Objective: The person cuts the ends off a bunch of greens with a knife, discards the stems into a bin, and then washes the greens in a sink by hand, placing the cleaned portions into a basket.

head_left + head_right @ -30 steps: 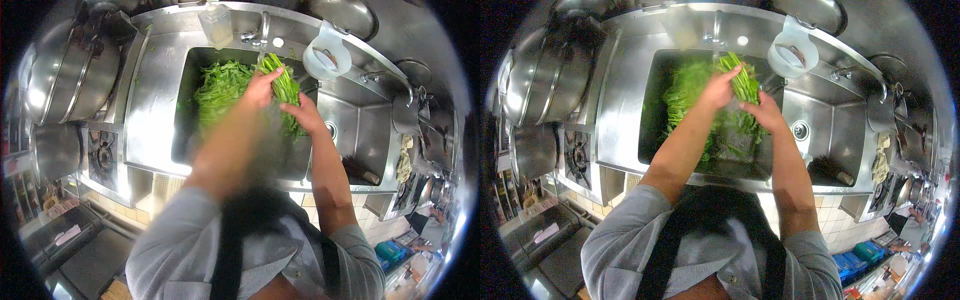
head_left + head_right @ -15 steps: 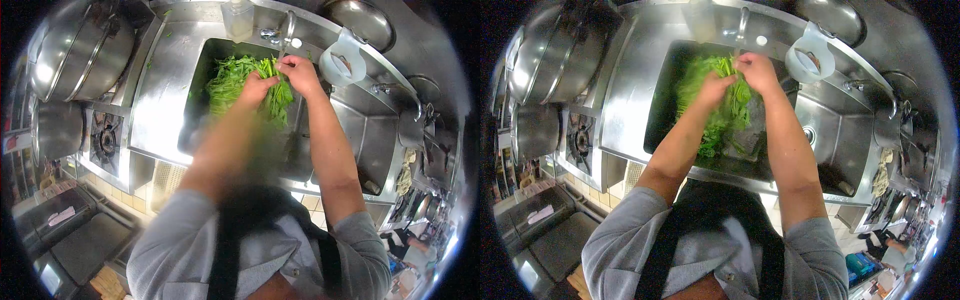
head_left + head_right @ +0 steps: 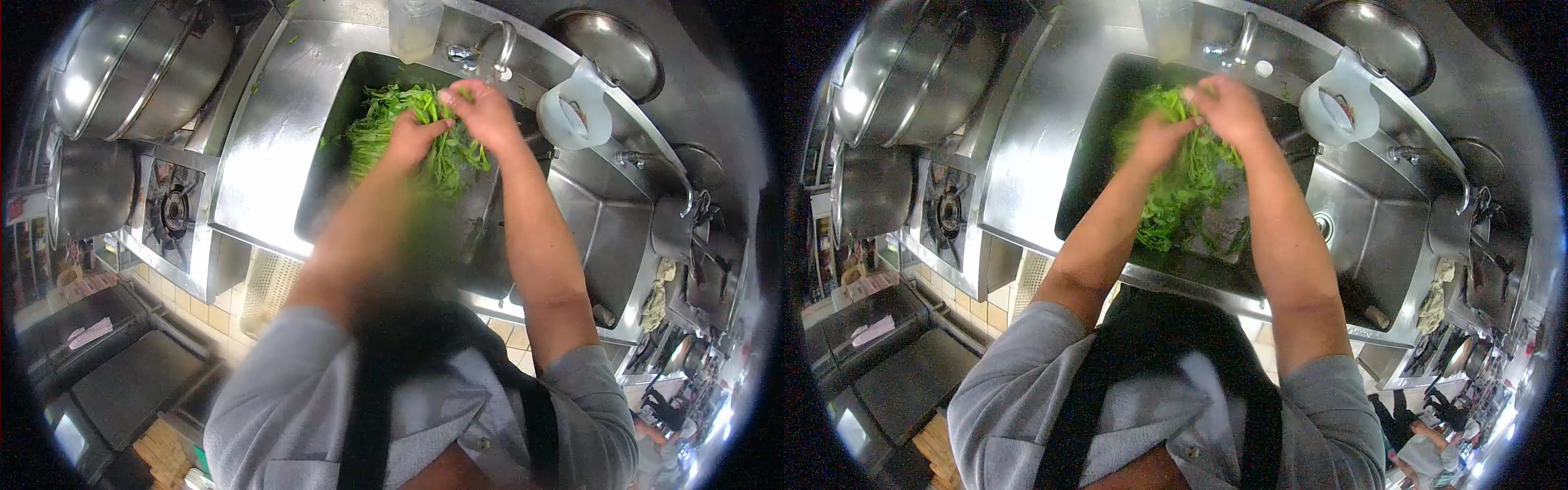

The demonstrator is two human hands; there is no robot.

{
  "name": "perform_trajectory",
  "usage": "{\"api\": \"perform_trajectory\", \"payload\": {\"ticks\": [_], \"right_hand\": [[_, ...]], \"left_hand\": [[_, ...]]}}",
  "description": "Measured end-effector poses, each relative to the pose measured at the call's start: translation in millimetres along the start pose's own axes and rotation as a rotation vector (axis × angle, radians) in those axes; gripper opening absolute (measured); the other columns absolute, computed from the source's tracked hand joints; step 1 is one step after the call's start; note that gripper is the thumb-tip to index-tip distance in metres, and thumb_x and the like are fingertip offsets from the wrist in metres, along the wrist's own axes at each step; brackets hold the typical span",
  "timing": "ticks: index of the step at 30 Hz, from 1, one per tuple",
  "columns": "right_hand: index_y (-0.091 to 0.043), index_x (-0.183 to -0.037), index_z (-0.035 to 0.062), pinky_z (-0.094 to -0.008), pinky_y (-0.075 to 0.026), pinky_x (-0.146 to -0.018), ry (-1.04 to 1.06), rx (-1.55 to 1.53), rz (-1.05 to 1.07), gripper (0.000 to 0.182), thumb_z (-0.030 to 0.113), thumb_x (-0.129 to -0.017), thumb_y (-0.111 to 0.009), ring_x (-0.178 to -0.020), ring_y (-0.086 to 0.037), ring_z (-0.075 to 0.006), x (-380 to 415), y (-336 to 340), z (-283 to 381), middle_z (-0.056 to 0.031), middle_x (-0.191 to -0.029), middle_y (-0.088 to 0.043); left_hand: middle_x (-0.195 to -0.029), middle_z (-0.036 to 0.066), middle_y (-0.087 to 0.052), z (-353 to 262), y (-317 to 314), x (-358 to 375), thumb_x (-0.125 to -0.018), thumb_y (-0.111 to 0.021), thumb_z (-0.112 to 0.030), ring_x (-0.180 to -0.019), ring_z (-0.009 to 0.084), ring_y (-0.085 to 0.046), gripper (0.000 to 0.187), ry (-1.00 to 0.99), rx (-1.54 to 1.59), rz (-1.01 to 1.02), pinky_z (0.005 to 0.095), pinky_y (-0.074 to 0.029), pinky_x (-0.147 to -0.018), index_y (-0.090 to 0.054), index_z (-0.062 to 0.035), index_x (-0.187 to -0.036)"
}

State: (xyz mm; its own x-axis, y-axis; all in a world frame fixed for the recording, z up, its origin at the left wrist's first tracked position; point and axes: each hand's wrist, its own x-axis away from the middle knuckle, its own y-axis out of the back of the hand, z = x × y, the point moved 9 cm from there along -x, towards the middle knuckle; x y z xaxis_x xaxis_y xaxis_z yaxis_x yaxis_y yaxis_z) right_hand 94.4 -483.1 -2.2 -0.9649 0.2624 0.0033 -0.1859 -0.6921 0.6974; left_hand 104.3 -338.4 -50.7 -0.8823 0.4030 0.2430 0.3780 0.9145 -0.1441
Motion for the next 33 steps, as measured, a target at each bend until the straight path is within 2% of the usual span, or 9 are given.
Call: {"api": "perform_trajectory", "payload": {"ticks": [3,8,12,14,16,21,23,28,33], "right_hand": [[-0.065,-0.104,0.0053,-0.0393,-0.05,-0.081,0.012,0.065,0.016,0.035,0.037,-0.089,-0.065,-0.088,-0.065,-0.0264,-5.0,-12.7,-14.6,-0.0165,-0.093,-0.068],[-0.059,-0.105,0.0027,-0.0294,-0.048,-0.071,-0.056,-0.841,-0.489,0.028,0.029,-0.097,-0.057,-0.073,-0.057,-0.0149,-5.5,64.3,-35.8,-0.0058,-0.088,-0.064],[-0.06,-0.107,0.002,-0.0313,-0.049,-0.075,-0.145,-0.859,-0.38,0.033,0.034,-0.096,-0.058,-0.079,-0.06,-0.0173,-4.8,60.8,-27.8,-0.0091,-0.093,-0.066],[-0.064,-0.105,0.0019,-0.0385,-0.051,-0.074,-0.001,-0.116,-0.13,0.039,0.038,-0.093,-0.06,-0.079,-0.066,-0.0275,-1.4,31.8,0.8,-0.0137,-0.09,-0.069],[-0.067,-0.105,0.0015,-0.0385,-0.05,-0.081,0.098,-0.057,0.054,0.041,0.039,-0.09,-0.062,-0.086,-0.067,-0.0299,4.4,-1.0,1.5,-0.0167,-0.096,-0.07],[-0.068,-0.105,0.002,-0.0318,-0.047,-0.073,-0.098,-0.37,-0.122,0.031,0.029,-0.091,-0.062,-0.076,-0.059,-0.0144,12.3,20.3,-18.5,-0.0072,-0.084,-0.068],[-0.068,-0.105,0.0018,-0.0306,-0.047,-0.072,-0.101,-0.397,-0.162,0.029,0.027,-0.092,-0.061,-0.075,-0.058,-0.0136,6.3,28.0,-26.5,-0.0062,-0.083,-0.067],[-0.064,-0.108,0.0057,-0.0259,-0.045,-0.064,0.034,-0.81,-0.442,0.024,0.025,-0.097,-0.054,-0.068,-0.054,-0.011,5.9,82.2,-18.2,-0.0002,-0.076,-0.06],[-0.062,-0.11,0.0043,-0.0295,-0.051,-0.074,-0.302,-0.495,-0.087,0.039,0.039,-0.092,-0.062,-0.081,-0.064,-0.0173,4.3,52.2,-48.0,-0.0073,-0.088,-0.066]], "left_hand": [[-0.09,0.005,-0.069,5.9,-3.5,-10.3,-0.079,-0.074,-0.009,-0.077,0.0135,-0.062,0.02,-0.066,0.081,0.056,0.0304,-0.05,-0.072,-0.066,-0.0013,-0.096],[-0.091,0.005,-0.069,-1.6,18.7,9.6,-0.083,-0.071,-0.01,-0.077,0.0125,-0.061,0.017,0.137,-0.21,-0.098,0.0289,-0.049,-0.072,-0.068,-0.0025,-0.098],[-0.092,0.007,-0.069,18.5,9.2,-6.8,-0.085,-0.07,-0.019,-0.079,0.0162,-0.062,0.025,-0.012,-0.067,0.031,0.033,-0.049,-0.073,-0.068,-0.0009,-0.102],[-0.094,0.01,-0.069,19.5,-4.2,-7.9,-0.085,-0.07,-0.027,-0.081,0.0197,-0.063,0.032,0.005,-0.044,0.098,0.0361,-0.049,-0.075,-0.068,-0.0005,-0.104],[-0.095,0.01,-0.069,5.0,-16.1,-6.6,-0.084,-0.07,-0.029,-0.081,0.0217,-0.064,0.035,-0.07,-0.08,0.154,0.0361,-0.049,-0.076,-0.067,-0.0004,-0.105],[-0.098,0.015,-0.068,0.5,-7.5,2.5,-0.08,-0.072,-0.035,-0.085,0.0246,-0.064,0.047,0.036,-0.136,0.033,0.0386,-0.049,-0.079,-0.065,0.0022,-0.109],[-0.088,0.007,-0.07,6.6,-2.0,0.9,-0.084,-0.069,-0.016,-0.076,0.0156,-0.062,0.022,0.078,-0.221,-0.023,0.0321,-0.049,-0.073,-0.069,-0.0001,-0.099],[-0.089,0.007,-0.071,18.9,7.3,13.7,-0.084,-0.069,-0.015,-0.077,0.0145,-0.063,0.02,0.091,-0.196,-0.065,0.0315,-0.049,-0.074,-0.07,-0.0006,-0.098],[-0.092,0.006,-0.071,18.1,2.0,14.8,-0.085,-0.069,-0.014,-0.08,0.0138,-0.063,0.02,0.091,-0.213,0.023,0.0314,-0.048,-0.075,-0.071,-0.0022,-0.101]]}}
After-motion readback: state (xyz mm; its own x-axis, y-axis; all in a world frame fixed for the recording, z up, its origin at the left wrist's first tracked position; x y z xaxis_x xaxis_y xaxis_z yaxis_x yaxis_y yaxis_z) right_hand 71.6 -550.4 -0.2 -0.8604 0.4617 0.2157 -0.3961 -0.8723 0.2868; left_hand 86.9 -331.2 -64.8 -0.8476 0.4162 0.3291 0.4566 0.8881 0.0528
